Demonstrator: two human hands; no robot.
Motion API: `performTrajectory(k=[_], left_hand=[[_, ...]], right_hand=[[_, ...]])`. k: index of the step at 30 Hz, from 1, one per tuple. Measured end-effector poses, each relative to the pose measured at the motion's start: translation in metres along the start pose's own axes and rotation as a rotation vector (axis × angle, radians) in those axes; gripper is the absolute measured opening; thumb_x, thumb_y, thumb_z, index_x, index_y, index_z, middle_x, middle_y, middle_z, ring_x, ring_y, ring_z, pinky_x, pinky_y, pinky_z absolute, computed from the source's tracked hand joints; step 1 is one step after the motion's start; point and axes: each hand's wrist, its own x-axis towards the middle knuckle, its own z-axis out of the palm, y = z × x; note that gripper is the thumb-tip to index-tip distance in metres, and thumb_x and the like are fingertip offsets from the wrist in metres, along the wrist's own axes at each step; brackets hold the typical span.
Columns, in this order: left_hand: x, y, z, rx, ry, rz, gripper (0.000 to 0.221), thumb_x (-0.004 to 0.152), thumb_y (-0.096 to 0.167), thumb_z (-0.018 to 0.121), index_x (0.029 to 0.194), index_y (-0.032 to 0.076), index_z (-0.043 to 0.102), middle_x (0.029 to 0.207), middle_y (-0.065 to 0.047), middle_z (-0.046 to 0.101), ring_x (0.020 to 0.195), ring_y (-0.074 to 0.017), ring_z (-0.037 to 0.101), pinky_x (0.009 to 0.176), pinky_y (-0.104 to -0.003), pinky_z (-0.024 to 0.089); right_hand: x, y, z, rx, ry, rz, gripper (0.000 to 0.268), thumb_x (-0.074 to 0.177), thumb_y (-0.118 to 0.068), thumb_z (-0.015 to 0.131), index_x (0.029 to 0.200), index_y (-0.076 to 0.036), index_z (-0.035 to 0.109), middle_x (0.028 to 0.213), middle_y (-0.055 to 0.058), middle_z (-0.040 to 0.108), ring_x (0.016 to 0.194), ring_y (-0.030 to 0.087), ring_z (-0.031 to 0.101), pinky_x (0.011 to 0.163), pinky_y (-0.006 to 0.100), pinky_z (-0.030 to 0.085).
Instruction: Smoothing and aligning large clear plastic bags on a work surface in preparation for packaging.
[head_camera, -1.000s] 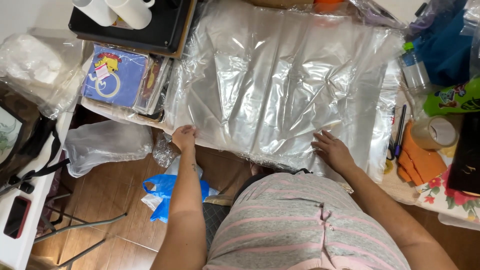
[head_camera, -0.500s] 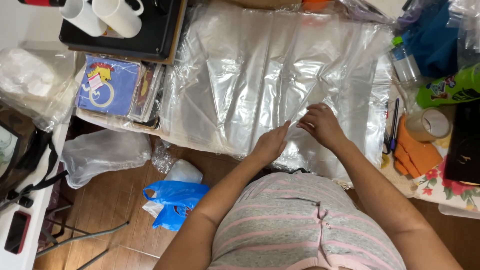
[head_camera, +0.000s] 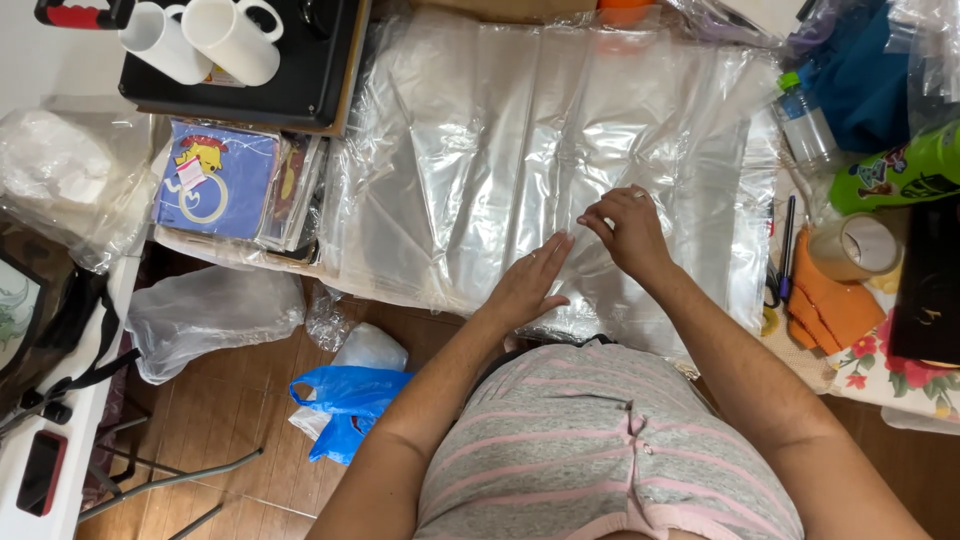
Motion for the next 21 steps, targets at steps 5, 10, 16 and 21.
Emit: performTrajectory(k=[5,10,16,21], left_hand=[[-0.005,-0.045,0.046,0.021,0.413,-0.131,0.042,0.097,0.002,0.056,0.139,0.010,0.055,0.123,-0.012,0.064,0.104,-0.0266,0.069,0.082,-0.033,0.058],[-0.009,-0.062,0.004,-0.348,0.665,-0.379,0.030,0.092,0.000,0.065,0.119,0.008,0.074,0.096,-0.015,0.077,0.082,-0.0279,0.075,0.072,-0.037,0.061],[-0.065,-0.102,-0.039,-0.690,0.943,-0.756,0.022,0.096,-0.003,0.057,0.114,-0.001,0.071,0.089,-0.022,0.073,0.073,-0.0218,0.070,0.065,-0.032,0.061],[-0.147,-0.178,-0.008,-0.695,1.150,-1.207,0.018,0.098,0.014,0.060,0.100,0.003,0.074,0.074,-0.014,0.072,0.056,-0.0214,0.071,0.049,-0.031,0.064]], right_hand=[[0.019,-0.024,-0.023,0.078,0.191,-0.025,0.027,0.094,-0.027,0.077,0.114,-0.011,0.066,0.106,0.010,0.065,0.122,0.034,0.057,0.111,0.052,0.036],[-0.009,-0.019,-0.030,0.127,0.371,0.023,0.047,0.102,-0.017,0.068,0.140,0.000,0.048,0.134,0.020,0.051,0.131,0.042,0.046,0.112,0.053,0.034],[-0.073,-0.010,-0.022,-0.113,-0.448,0.015,0.087,0.069,-0.022,0.085,0.147,-0.010,0.048,0.149,0.022,0.048,0.140,0.046,0.044,0.108,0.056,0.044],[-0.103,0.003,0.007,-0.486,-0.686,-0.060,0.085,0.080,-0.063,0.072,0.150,-0.026,0.041,0.166,0.005,0.029,0.152,0.035,0.026,0.120,0.055,0.029]])
